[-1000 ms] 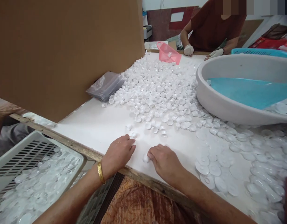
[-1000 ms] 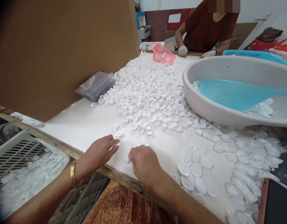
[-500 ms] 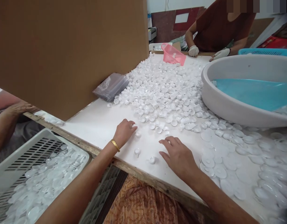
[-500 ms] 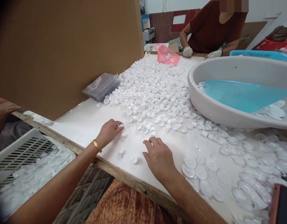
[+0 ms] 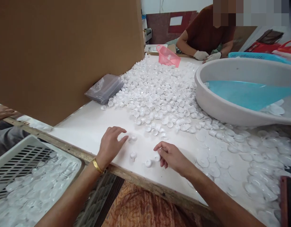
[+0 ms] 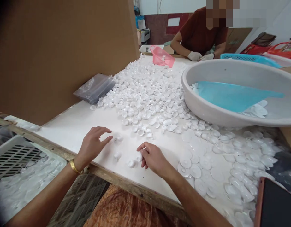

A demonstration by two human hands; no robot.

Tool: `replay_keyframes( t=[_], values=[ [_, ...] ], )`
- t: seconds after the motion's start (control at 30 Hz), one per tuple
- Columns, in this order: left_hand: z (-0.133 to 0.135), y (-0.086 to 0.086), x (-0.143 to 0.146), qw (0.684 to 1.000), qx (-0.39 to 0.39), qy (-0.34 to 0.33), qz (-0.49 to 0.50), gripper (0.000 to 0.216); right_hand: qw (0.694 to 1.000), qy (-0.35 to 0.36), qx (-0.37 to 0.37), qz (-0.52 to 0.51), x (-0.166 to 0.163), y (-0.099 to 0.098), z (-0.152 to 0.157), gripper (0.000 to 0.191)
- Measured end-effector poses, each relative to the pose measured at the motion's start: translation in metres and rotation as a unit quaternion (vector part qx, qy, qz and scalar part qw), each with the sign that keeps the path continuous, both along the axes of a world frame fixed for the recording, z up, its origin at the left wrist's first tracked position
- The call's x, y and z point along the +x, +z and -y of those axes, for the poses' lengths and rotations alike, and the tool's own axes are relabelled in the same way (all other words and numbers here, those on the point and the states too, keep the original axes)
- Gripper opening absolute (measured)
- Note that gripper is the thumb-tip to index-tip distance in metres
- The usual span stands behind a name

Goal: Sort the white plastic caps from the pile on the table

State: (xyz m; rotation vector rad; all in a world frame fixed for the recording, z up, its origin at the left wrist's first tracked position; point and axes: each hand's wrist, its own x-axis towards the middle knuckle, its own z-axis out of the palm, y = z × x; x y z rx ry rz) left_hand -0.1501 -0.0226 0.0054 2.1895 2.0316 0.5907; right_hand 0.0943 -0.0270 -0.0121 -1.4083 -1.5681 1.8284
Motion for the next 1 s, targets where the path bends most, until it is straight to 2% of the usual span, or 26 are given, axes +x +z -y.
replay_keyframes(
  t=[0.07, 0.1, 0.2, 0.3, 0.4, 0.47, 0.53, 0.6, 0.67, 0.77, 0.87, 0.93, 1.0],
  values=[
    [-0.011, -0.001, 0.019, 0.997, 0.032, -0.075, -0.012, 0.016, 1.000, 0.008, -0.007, 0.020, -0.006, -0.006, 0.004, 0.018],
    [-0.018, -0.003, 0.030, 0.994, 0.032, -0.105, -0.020, 0.017, 0.999, 0.013, 0.012, 0.037, -0.008, -0.009, 0.006, 0.018],
    [-0.039, -0.008, 0.059, 0.989, -0.003, -0.137, -0.063, 0.014, 0.982, 0.013, 0.166, 0.093, -0.006, -0.011, 0.009, 0.016],
    [-0.048, -0.005, 0.070, 0.989, -0.041, -0.121, -0.079, 0.021, 0.935, 0.005, 0.319, 0.154, 0.002, -0.005, 0.008, 0.016],
    [-0.044, 0.006, 0.067, 0.987, -0.118, -0.103, -0.035, 0.028, 0.892, 0.009, 0.384, 0.239, 0.005, 0.006, -0.002, 0.019],
    [-0.039, 0.012, 0.065, 0.971, -0.207, -0.119, -0.023, 0.028, 0.849, 0.022, 0.430, 0.306, -0.002, 0.010, -0.014, 0.020],
    [-0.034, 0.016, 0.065, 0.955, -0.259, -0.129, -0.059, 0.027, 0.800, 0.043, 0.475, 0.364, -0.013, 0.010, -0.027, 0.018],
    [-0.032, 0.015, 0.067, 0.955, -0.252, -0.113, -0.106, 0.025, 0.762, 0.061, 0.503, 0.404, -0.025, 0.007, -0.039, 0.014],
    [-0.031, 0.013, 0.067, 0.962, -0.223, -0.092, -0.126, 0.023, 0.744, 0.069, 0.514, 0.422, -0.032, 0.002, -0.046, 0.008],
    [-0.034, 0.008, 0.062, 0.975, -0.172, -0.078, -0.119, 0.019, 0.761, 0.062, 0.499, 0.411, -0.030, -0.002, -0.042, 0.012],
    [-0.041, 0.002, 0.058, 0.988, -0.102, -0.081, -0.079, 0.019, 0.817, 0.054, 0.448, 0.359, -0.021, 0.000, -0.026, 0.018],
    [-0.049, -0.003, 0.062, 0.991, -0.071, -0.101, -0.060, 0.027, 0.857, 0.066, 0.397, 0.323, -0.017, 0.001, -0.016, 0.021],
    [-0.058, -0.007, 0.070, 0.988, -0.062, -0.124, -0.072, 0.029, 0.880, 0.088, 0.350, 0.309, -0.017, 0.000, -0.010, 0.023]
  ],
)
